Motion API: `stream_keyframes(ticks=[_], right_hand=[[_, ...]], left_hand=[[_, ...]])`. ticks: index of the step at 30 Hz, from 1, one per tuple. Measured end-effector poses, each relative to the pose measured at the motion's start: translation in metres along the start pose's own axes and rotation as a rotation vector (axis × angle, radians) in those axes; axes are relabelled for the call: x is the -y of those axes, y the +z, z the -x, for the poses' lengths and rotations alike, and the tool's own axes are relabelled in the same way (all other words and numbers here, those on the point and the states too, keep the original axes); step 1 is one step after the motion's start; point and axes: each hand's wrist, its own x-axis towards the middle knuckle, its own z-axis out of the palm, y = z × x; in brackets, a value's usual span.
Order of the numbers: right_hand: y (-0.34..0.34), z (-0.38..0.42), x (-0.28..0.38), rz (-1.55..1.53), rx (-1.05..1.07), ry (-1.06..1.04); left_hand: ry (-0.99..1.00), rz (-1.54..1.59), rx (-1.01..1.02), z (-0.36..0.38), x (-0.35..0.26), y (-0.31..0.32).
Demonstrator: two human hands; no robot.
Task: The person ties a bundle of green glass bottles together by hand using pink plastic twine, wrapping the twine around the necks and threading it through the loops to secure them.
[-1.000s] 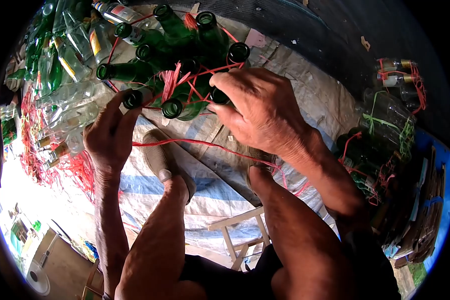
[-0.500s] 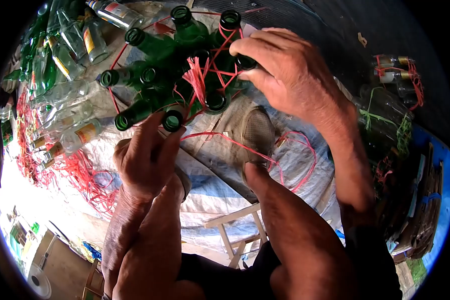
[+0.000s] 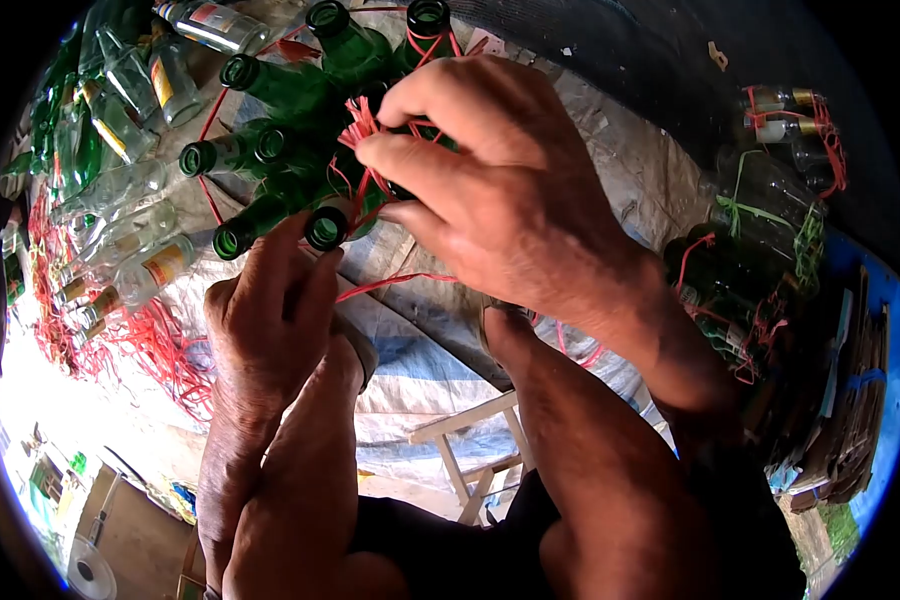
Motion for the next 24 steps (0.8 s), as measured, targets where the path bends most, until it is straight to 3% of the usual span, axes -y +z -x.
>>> stream_keyframes(ticks=[8, 12, 24], right_hand=[[0.024, 0.004, 0.005, 0.081, 0.009, 0.009], [0.033, 0.010, 0.006, 0.077, -0.008, 0.026], [0.036, 0.010, 0.005, 0.030, -0.006, 0.041]], left_hand=[[-0.024, -0.070, 0.074, -0.003, -0.004, -0.012], [0.058, -0.066, 0.076, -0.010, -0.009, -0.019], [0.282, -0.242, 0.333, -0.069, -0.020, -0.048]])
